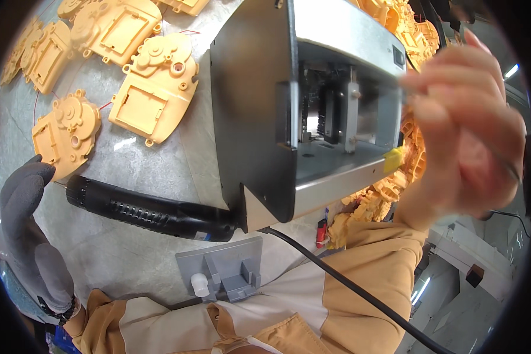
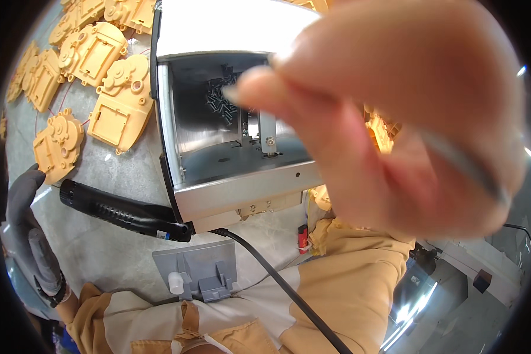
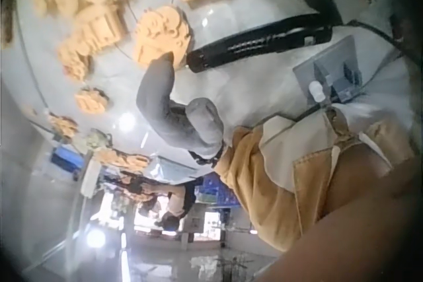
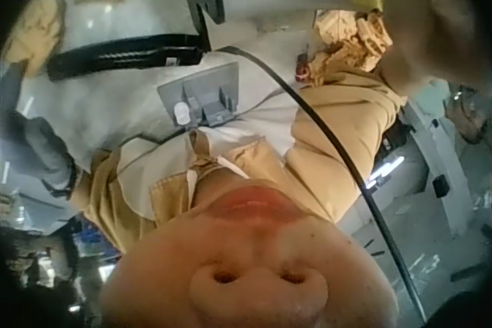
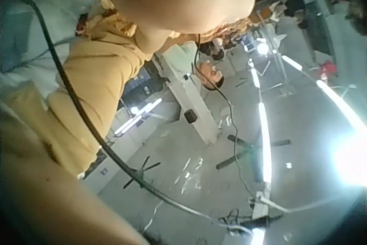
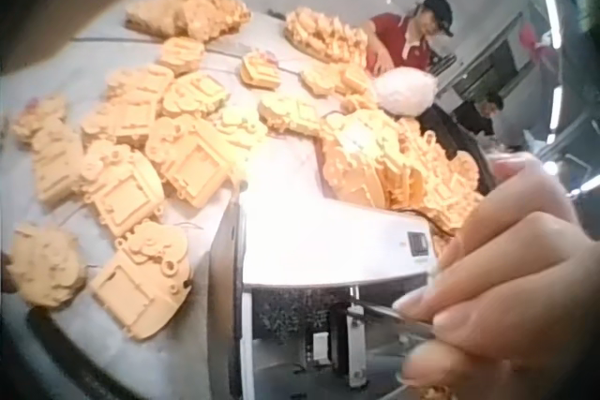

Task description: The person uses a soldering iron to work on small yellow plastic casings and then uses tweezers to place a thin wire into a silver machine labeled PS-560A. The person repeats this process with multiple casings, handling them one at a time.

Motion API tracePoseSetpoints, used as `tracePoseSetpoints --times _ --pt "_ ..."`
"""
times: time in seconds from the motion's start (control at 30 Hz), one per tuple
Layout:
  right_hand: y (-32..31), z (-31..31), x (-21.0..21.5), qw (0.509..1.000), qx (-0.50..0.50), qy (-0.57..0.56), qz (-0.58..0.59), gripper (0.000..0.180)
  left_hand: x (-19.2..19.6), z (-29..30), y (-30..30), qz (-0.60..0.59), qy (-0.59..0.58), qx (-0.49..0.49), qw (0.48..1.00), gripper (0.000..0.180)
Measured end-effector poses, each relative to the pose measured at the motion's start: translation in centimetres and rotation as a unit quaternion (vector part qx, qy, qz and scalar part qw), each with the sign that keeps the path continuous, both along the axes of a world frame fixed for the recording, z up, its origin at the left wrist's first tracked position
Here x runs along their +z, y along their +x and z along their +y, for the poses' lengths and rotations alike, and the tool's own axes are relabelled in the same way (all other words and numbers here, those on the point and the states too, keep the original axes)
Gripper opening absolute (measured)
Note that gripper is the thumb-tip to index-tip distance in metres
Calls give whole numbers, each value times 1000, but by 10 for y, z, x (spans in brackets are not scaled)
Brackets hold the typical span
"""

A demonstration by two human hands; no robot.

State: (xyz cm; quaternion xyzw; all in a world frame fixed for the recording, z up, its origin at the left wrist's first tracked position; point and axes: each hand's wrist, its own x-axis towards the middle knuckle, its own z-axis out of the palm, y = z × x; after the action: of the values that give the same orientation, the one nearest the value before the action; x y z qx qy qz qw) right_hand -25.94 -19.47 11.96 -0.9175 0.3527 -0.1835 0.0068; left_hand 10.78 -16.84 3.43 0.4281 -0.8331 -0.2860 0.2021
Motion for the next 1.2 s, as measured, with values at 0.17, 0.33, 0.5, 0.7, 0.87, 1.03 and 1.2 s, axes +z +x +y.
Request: tracePoseSetpoints --times 0.17,0.33,0.5,0.7,0.87,1.03,1.2 --pt "12 6 -9 999 -16 -1 36 18 1 4 1 10 2 25 1000 55" --pt "5 11 -5 995 -31 21 -93 20 1 5 2 1 1 19 1000 53" --pt "4 6 -15 995 -53 -18 -77 22 0 8 -1 19 6 35 999 51" --pt "-1 8 -2 997 -2 64 -31 18 2 7 -1 8 3 30 1000 50" --pt "-8 11 -4 998 -15 2 -68 13 3 6 -2 5 8 20 1000 48" --pt "4 6 -16 999 -25 -18 -13 16 2 6 0 11 10 19 1000 46" --pt "5 14 -15 994 -45 -27 -94 17 3 7 3 3 23 24 999 46"
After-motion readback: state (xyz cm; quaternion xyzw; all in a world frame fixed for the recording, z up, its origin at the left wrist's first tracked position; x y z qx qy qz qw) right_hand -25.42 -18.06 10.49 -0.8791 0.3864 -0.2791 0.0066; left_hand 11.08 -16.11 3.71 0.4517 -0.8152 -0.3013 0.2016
